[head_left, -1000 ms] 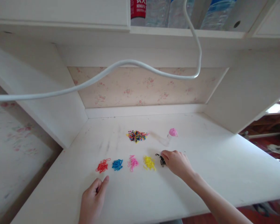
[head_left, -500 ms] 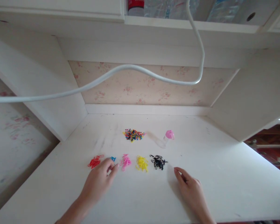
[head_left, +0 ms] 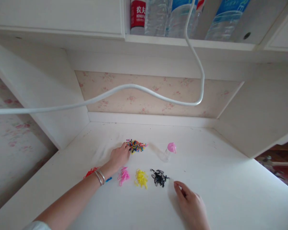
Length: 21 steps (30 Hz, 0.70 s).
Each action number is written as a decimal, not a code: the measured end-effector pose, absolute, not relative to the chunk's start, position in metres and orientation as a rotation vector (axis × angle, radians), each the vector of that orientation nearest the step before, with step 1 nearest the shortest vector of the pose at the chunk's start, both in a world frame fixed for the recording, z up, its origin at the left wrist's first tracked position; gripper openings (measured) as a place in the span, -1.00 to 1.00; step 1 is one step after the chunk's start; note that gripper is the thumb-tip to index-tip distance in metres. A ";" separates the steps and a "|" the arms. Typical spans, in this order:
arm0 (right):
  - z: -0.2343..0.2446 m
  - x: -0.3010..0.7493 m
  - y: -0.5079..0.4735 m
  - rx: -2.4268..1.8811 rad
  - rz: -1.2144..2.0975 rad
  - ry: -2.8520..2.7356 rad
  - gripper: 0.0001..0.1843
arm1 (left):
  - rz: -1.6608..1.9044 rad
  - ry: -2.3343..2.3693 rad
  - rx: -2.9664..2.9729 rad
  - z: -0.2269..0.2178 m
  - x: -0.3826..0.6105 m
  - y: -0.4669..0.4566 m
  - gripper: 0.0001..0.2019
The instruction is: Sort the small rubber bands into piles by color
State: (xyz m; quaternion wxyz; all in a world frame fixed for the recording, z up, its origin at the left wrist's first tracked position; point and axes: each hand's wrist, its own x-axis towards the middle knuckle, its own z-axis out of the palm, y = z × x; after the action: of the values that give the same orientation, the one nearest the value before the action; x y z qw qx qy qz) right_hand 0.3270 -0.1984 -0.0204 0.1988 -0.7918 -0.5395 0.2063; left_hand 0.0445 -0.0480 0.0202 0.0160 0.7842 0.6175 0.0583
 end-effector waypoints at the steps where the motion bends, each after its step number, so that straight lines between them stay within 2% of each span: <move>1: -0.021 0.327 -0.198 -2.219 0.580 -1.505 -0.56 | 0.183 1.916 2.448 0.019 0.044 -0.046 -0.68; 21: -0.019 0.324 -0.199 -2.241 0.632 -1.486 -0.52 | 0.600 1.826 2.223 0.002 0.004 -0.021 -0.72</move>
State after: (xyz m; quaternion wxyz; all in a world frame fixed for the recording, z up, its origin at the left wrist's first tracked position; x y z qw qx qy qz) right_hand 0.3244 -0.1989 -0.0186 0.1885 -0.7967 -0.5283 0.2248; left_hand 0.0036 -0.0206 0.0019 0.1013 0.7525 0.6182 0.2033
